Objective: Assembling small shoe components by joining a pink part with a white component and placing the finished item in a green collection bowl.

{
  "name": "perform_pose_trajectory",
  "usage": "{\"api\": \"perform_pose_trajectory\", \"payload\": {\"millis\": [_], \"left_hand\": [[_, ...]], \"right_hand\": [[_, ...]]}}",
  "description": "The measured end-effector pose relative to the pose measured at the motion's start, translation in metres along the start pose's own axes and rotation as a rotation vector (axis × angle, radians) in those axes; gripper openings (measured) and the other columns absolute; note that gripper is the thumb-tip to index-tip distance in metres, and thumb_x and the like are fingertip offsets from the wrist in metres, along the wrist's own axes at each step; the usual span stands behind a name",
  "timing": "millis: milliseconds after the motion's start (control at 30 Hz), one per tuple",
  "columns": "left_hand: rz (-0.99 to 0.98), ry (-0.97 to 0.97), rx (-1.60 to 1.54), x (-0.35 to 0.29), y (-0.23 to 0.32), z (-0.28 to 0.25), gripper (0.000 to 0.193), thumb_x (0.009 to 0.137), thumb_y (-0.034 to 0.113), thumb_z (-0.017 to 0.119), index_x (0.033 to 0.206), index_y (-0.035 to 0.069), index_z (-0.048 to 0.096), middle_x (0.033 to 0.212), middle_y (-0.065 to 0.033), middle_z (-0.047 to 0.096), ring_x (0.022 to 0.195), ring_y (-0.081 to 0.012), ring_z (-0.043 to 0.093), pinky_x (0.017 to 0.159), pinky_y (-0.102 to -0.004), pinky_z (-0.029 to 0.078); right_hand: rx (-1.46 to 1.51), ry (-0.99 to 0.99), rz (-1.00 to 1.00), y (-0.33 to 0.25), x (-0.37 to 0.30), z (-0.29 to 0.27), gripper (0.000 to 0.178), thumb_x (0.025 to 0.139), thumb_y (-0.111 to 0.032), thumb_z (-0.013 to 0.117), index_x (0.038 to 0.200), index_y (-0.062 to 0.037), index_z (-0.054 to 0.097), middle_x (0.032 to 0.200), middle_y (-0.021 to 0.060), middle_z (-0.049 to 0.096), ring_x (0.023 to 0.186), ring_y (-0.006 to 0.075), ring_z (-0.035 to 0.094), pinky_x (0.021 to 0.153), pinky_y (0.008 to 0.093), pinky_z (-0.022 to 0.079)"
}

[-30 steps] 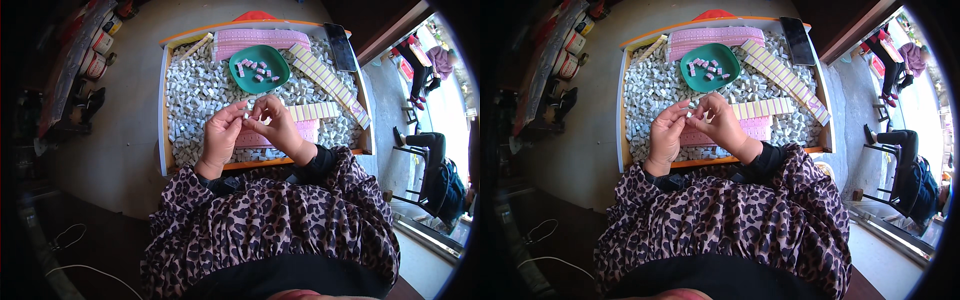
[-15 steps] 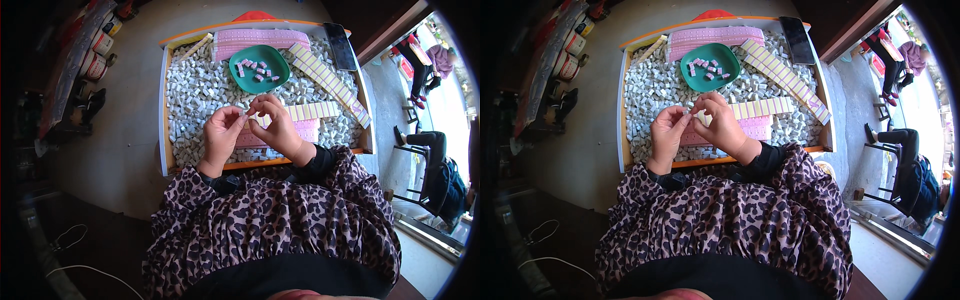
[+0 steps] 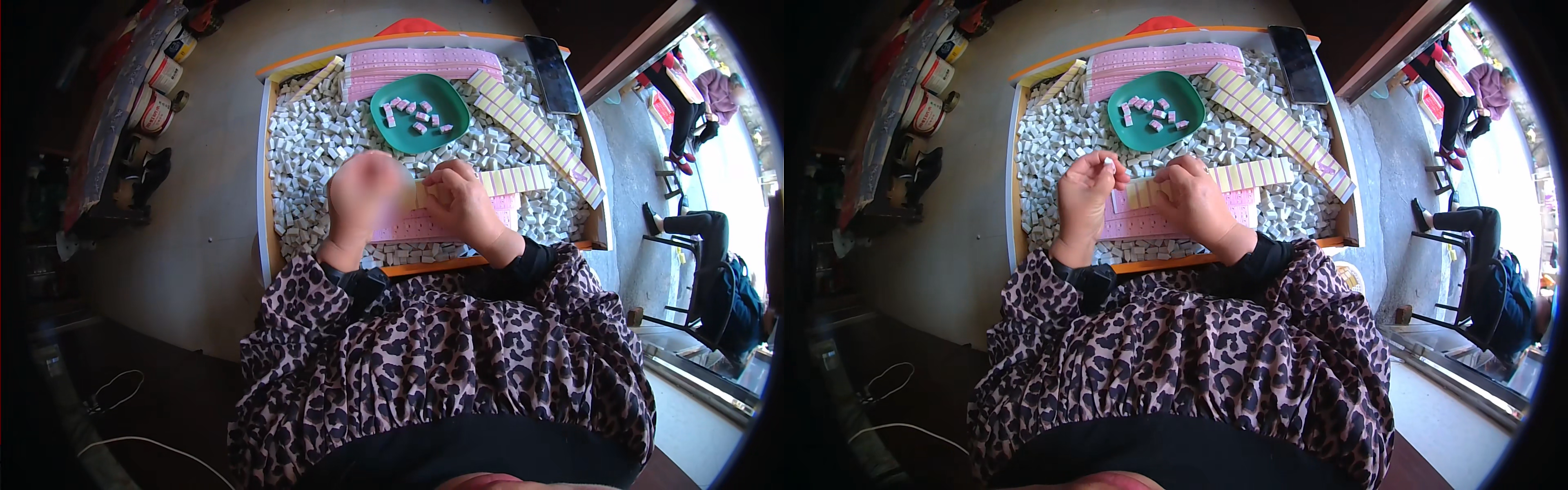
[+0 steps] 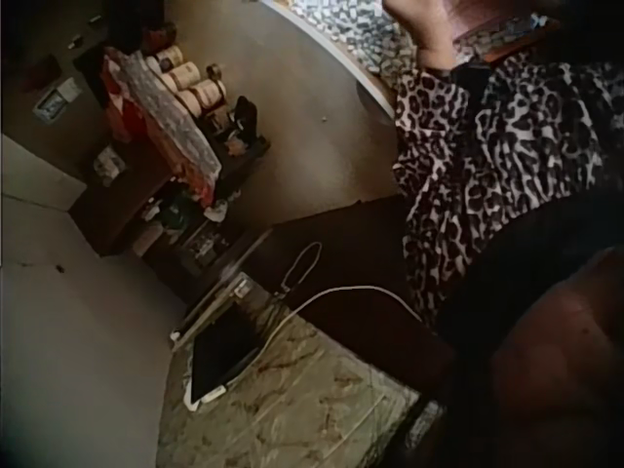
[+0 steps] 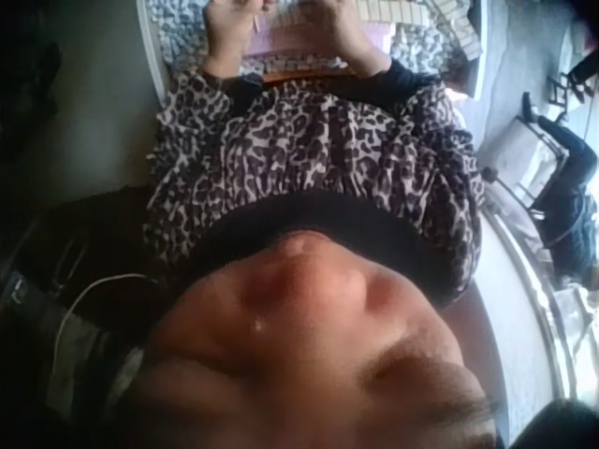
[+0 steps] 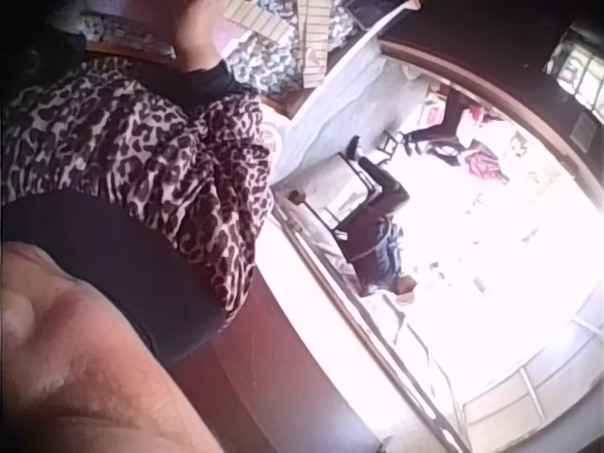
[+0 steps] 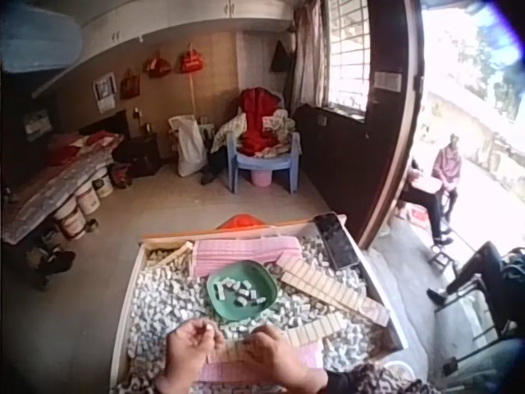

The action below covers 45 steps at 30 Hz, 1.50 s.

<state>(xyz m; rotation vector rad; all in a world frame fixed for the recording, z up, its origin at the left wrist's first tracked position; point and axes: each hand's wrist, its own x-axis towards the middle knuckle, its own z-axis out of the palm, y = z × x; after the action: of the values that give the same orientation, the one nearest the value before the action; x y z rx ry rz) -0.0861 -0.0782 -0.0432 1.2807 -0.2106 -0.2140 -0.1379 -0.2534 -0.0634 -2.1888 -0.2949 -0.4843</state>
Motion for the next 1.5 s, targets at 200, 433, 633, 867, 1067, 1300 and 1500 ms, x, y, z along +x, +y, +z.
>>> {"api": "perform_pose_trajectory", "payload": {"millis": [200,433,633,867,1067,1300,1500], "left_hand": [[-0.038,-0.012,0.01,0.037,0.007,0.006,0.014,0.091,0.008,0.058,0.1,-0.002,0.059,0.082,-0.0086,0.064,0.07,-0.0122,0.061,0.066,-0.0223,0.051],[0.572,0.06,0.806,0.058,0.019,-0.001,0.017,0.085,0.009,0.064,0.098,-0.001,0.061,0.087,-0.0107,0.064,0.08,-0.0208,0.061,0.073,-0.0309,0.048],[0.52,0.028,1.062,-0.004,0.006,-0.028,0.013,0.077,0.008,0.067,0.088,0.001,0.063,0.084,-0.0099,0.06,0.084,-0.0275,0.057,0.077,-0.0368,0.045],[0.464,0.05,1.151,-0.023,-0.009,-0.034,0.008,0.076,0.006,0.066,0.083,0.003,0.063,0.078,-0.0102,0.056,0.079,-0.0295,0.055,0.074,-0.0375,0.044],[0.448,0.054,1.136,-0.018,-0.015,-0.037,0.006,0.077,0.004,0.065,0.082,0.003,0.062,0.08,-0.0096,0.056,0.08,-0.0291,0.054,0.073,-0.0381,0.044],[0.445,0.036,1.154,-0.017,-0.014,-0.036,0.005,0.077,0.005,0.065,0.081,0.003,0.061,0.079,-0.0089,0.056,0.08,-0.0288,0.054,0.073,-0.0377,0.044],[0.264,0.077,0.976,-0.014,-0.009,-0.039,0.009,0.076,0.009,0.069,0.077,0.004,0.061,0.078,-0.0084,0.057,0.08,-0.0278,0.055,0.072,-0.0372,0.045]], "right_hand": [[0.018,-0.059,0.034,0.005,-0.003,0.001,0.024,0.071,-0.003,0.068,0.093,-0.0013,0.06,0.098,0.0132,0.056,0.093,0.0325,0.056,0.08,0.0371,0.048],[-0.078,-0.089,-0.018,-0.007,0.006,0.001,0.027,0.072,-0.007,0.068,0.096,-0.0023,0.059,0.1,0.0134,0.055,0.096,0.0338,0.054,0.082,0.0391,0.048],[-0.191,-0.191,-0.194,-0.014,0.021,0.024,0.025,0.073,-0.01,0.066,0.096,-0.0051,0.06,0.094,0.0116,0.054,0.09,0.0322,0.054,0.078,0.0408,0.047],[-0.197,-0.297,-0.183,-0.01,0.027,0.037,0.024,0.074,-0.01,0.064,0.097,-0.0058,0.06,0.091,0.0104,0.053,0.089,0.0286,0.055,0.073,0.0385,0.048],[-0.266,-0.329,-0.266,-0.019,0.022,0.031,0.023,0.073,-0.01,0.063,0.096,-0.0047,0.06,0.09,0.0101,0.053,0.09,0.0271,0.055,0.075,0.0377,0.049],[-0.169,-0.334,-0.404,-0.015,0.015,0.016,0.028,0.071,-0.004,0.063,0.098,-0.0024,0.055,0.103,0.0124,0.054,0.093,0.0292,0.055,0.08,0.0353,0.05],[0.349,-0.429,-0.127,-0.013,0.005,-0.008,0.024,0.076,0.005,0.063,0.095,-0.003,0.05,0.105,0.0107,0.053,0.098,0.0238,0.055,0.082,0.0301,0.049]]}}
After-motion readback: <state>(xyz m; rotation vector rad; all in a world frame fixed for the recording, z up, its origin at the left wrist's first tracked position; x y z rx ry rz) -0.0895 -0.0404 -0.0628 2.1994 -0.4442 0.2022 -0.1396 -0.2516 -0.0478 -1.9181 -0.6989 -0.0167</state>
